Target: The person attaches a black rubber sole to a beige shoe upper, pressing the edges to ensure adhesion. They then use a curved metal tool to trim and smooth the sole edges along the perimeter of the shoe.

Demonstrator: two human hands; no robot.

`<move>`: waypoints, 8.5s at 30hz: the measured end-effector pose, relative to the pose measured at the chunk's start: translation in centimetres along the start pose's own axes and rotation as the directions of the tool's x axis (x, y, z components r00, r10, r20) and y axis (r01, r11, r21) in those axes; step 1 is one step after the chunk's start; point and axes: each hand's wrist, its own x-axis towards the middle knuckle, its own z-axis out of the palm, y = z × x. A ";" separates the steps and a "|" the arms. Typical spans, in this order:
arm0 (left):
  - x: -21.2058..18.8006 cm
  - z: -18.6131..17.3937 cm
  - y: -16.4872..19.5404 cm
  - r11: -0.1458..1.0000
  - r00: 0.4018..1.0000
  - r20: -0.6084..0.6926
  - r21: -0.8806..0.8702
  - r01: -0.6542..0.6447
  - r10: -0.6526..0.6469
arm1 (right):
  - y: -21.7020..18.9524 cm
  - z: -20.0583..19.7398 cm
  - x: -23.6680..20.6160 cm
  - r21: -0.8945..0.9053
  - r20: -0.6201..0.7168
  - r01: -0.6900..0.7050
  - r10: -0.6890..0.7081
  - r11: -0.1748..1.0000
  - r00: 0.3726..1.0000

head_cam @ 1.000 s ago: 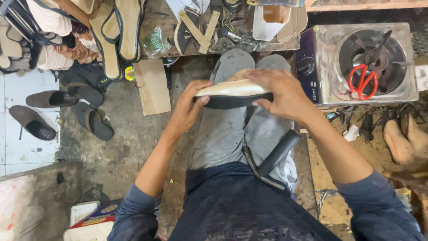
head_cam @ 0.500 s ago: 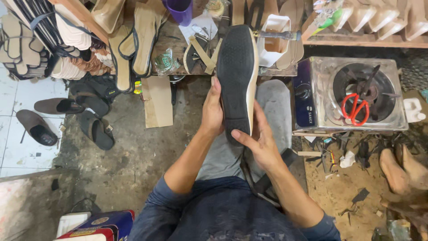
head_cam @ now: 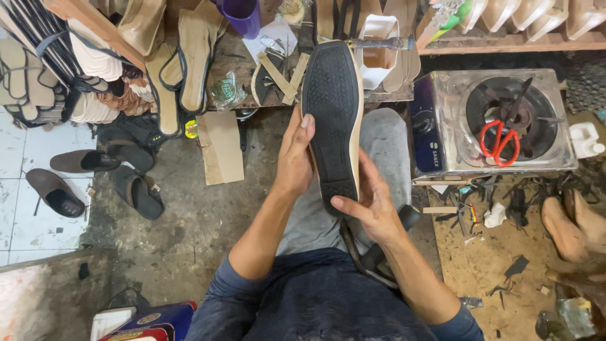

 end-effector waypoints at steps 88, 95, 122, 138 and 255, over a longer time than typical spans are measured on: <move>-3.0 -4.5 -0.9 0.850 0.838 0.269 -0.104 0.516 -0.475 | -1.4 -7.3 -9.4 -0.922 0.386 0.326 0.435 0.208 0.814; -7.9 -3.7 -2.0 0.741 0.739 0.270 -0.115 0.661 -0.617 | -2.5 -8.1 -12.8 -0.597 -0.150 -0.217 0.159 0.772 0.976; -8.8 -7.4 -8.3 0.616 0.622 0.070 -0.085 0.783 -0.780 | -2.2 -5.2 -4.9 -0.053 -0.322 -0.525 0.483 0.850 0.814; -7.0 -5.8 -7.0 0.566 0.573 -0.102 0.088 0.819 -0.813 | -1.8 -5.0 -3.9 0.102 -0.485 -0.478 0.463 0.872 0.742; 1.7 -3.4 -12.8 0.723 0.750 -0.232 0.206 0.660 -0.619 | -5.9 -12.1 15.6 -0.778 0.064 -0.381 0.666 0.500 0.743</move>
